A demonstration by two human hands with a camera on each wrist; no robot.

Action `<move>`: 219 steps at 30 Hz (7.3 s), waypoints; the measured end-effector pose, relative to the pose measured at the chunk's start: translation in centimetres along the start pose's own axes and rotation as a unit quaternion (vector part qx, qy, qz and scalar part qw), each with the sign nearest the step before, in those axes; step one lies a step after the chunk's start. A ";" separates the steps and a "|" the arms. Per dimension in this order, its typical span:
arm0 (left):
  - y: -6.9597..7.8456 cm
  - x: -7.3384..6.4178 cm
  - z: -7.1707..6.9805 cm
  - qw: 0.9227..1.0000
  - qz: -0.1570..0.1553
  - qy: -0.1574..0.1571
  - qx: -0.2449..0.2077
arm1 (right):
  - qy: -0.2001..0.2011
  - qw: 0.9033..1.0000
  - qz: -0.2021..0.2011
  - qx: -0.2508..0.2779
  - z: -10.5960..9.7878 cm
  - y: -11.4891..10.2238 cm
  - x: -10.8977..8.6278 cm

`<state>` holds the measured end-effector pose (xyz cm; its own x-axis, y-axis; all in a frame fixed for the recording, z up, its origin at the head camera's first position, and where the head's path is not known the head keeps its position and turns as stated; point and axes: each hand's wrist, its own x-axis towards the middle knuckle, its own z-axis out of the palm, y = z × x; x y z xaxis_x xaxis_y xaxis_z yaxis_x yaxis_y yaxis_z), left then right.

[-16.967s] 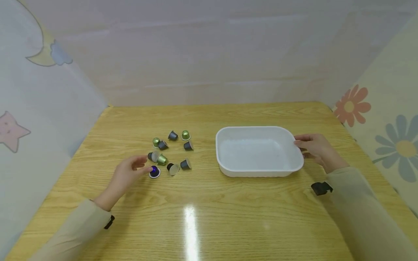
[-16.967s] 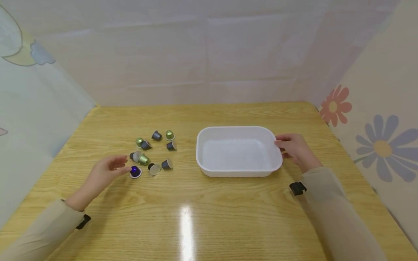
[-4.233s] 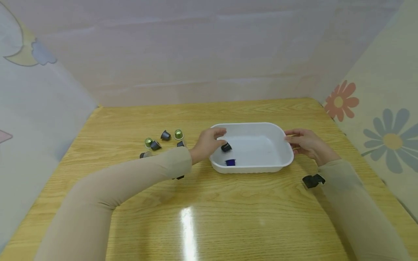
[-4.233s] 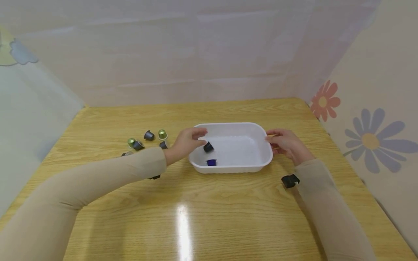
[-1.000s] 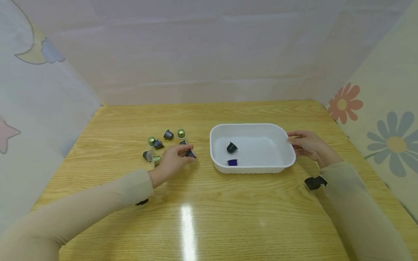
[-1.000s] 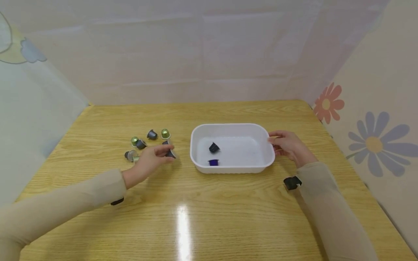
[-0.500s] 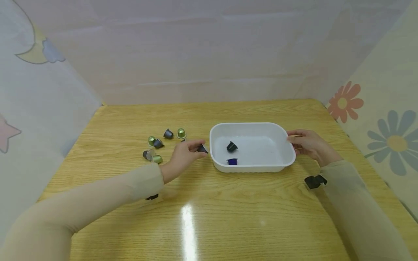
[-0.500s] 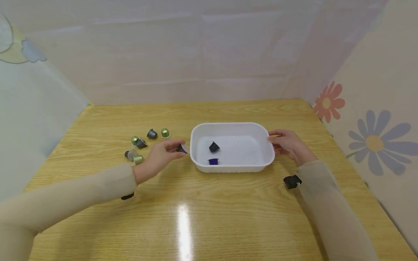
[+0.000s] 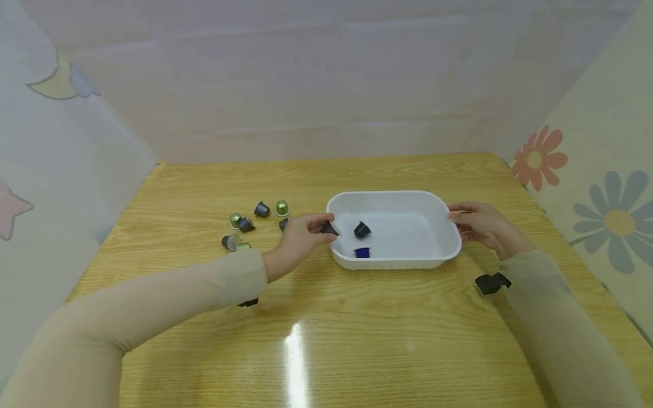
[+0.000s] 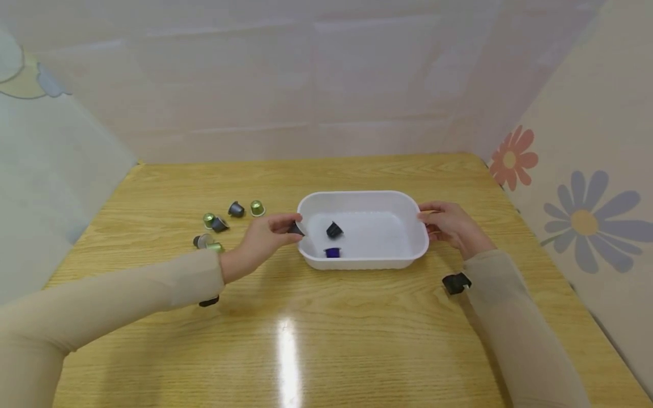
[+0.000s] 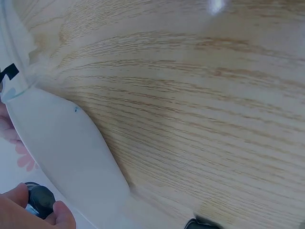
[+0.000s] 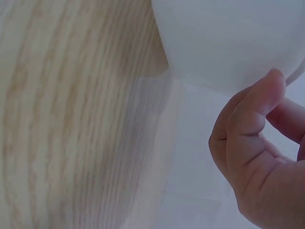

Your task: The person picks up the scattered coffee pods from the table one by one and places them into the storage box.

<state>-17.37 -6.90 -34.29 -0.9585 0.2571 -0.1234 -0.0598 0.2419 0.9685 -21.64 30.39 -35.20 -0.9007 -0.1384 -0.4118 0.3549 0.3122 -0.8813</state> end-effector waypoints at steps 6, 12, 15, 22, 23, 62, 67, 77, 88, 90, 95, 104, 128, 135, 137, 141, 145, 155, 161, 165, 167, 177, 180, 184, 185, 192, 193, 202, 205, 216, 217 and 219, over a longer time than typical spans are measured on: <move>0.4 0.2 0.3 1.000 -0.007 -0.003 0.005 | -0.001 1.000 -0.005 -0.006 0.0 0.1 0.0; 1.0 0.7 0.8 1.000 -0.005 -0.013 0.016 | 0.000 1.000 -0.006 -0.007 0.0 0.1 0.0; 1.3 0.9 1.2 1.000 -0.004 -0.019 0.014 | -0.003 1.000 -0.006 -0.006 -0.1 0.2 -0.1; 1.7 1.7 2.3 0.999 0.002 -0.029 0.037 | -0.004 1.000 0.001 0.004 -0.3 0.2 -0.2; 1.8 1.8 2.5 0.999 0.003 -0.030 0.043 | -0.003 1.000 0.002 0.005 -0.3 0.3 -0.2; 1.5 3.1 6.2 0.987 0.029 -0.097 0.126 | -0.011 1.000 -0.011 -0.003 1.2 0.0 0.7; 1.8 2.9 5.8 0.990 0.041 -0.092 0.101 | -0.012 1.000 -0.010 -0.003 1.2 -0.1 0.7; 2.7 1.7 3.6 0.991 0.076 -0.072 0.088 | -0.013 1.000 -0.010 -0.014 0.5 0.2 0.4; 1.3 0.8 0.4 0.997 0.064 -0.017 0.040 | -0.013 1.000 -0.007 -0.015 -0.4 0.5 0.4; 1.0 0.6 -0.1 0.998 0.061 -0.007 0.030 | -0.013 1.000 -0.006 -0.015 -0.4 0.5 0.4; 0.7 0.1 -1.5 0.998 0.066 0.018 0.011 | -0.013 1.000 -0.004 -0.016 -0.2 0.4 0.4; 0.4 -0.9 -3.5 0.997 0.058 0.047 0.006 | -0.007 1.000 -0.005 -0.023 0.0 0.3 0.3; -2.7 -3.7 -9.2 0.994 -0.001 0.109 0.009 | -0.010 1.000 -0.008 -0.011 0.2 0.5 0.5; -3.4 -4.9 -11.0 0.992 -0.017 0.120 0.029 | -0.011 1.000 -0.006 -0.001 0.2 0.5 0.5; -3.6 -5.2 -11.4 0.992 -0.023 0.121 0.032 | -0.010 1.000 -0.006 -0.004 0.2 0.6 0.5; -4.0 -5.6 -12.0 0.991 -0.029 0.123 0.045 | -0.008 1.000 -0.006 -0.009 0.1 0.6 0.6; -4.4 -5.7 -12.2 0.989 -0.037 0.127 0.064 | -0.010 1.000 -0.007 -0.008 0.0 0.6 0.6; -4.9 -5.9 -12.5 0.989 -0.056 0.112 0.082 | -0.010 1.000 -0.009 -0.009 0.0 0.4 0.7; -5.4 -5.8 -12.6 0.986 -0.075 0.094 0.117 | -0.009 1.000 -0.003 -0.015 0.1 0.5 0.5; -5.9 -5.5 -12.6 0.986 -0.080 0.082 0.125 | -0.012 1.000 -0.003 -0.014 0.1 0.6 0.4; -6.2 -5.3 -12.6 0.985 -0.083 0.078 0.130 | -0.013 1.000 -0.005 -0.011 0.1 0.6 0.5; -7.0 -4.8 -12.5 0.980 -0.086 0.078 0.165 | -0.011 1.000 -0.008 -0.008 0.2 0.6 0.6; -7.0 -4.8 -12.4 0.977 -0.089 0.084 0.174 | -0.011 1.000 -0.008 -0.007 0.2 0.6 0.6; -6.9 -4.9 -12.2 0.977 -0.091 0.092 0.171 | -0.011 1.000 -0.008 -0.006 0.2 0.6 0.6; -6.9 -4.9 -12.2 0.978 -0.089 0.094 0.165 | -0.011 1.000 -0.008 -0.006 0.2 0.6 0.6; -6.3 -5.1 -11.4 0.986 -0.071 0.104 0.111 | -0.009 1.000 -0.008 -0.012 0.1 0.6 0.6; -6.2 -5.1 -11.2 0.986 -0.070 0.104 0.110 | -0.009 1.000 -0.008 -0.013 0.1 0.6 0.6; -5.0 -4.8 -9.4 0.992 -0.060 0.087 0.074 | -0.008 1.000 -0.008 -0.015 0.1 0.5 0.7; -4.5 -4.5 -8.8 0.994 -0.055 0.082 0.047 | -0.008 1.000 -0.006 -0.009 0.1 0.5 0.7; -2.6 -3.1 -6.0 0.998 -0.036 0.048 0.016 | -0.010 1.000 -0.007 -0.006 0.1 0.4 0.6; -2.4 -3.0 -5.7 0.998 -0.034 0.044 0.014 | -0.009 1.000 -0.006 -0.009 0.0 0.4 0.5; -2.0 -2.8 -5.2 0.999 -0.028 0.037 0.012 | -0.009 1.000 -0.004 -0.015 0.0 0.4 0.5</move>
<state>-16.07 -12.99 -34.75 -0.9717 0.1730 -0.1606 -0.1085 0.2770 0.9547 -21.98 30.40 -35.78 -0.8987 -0.1583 -0.4090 0.3396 0.3389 -0.8774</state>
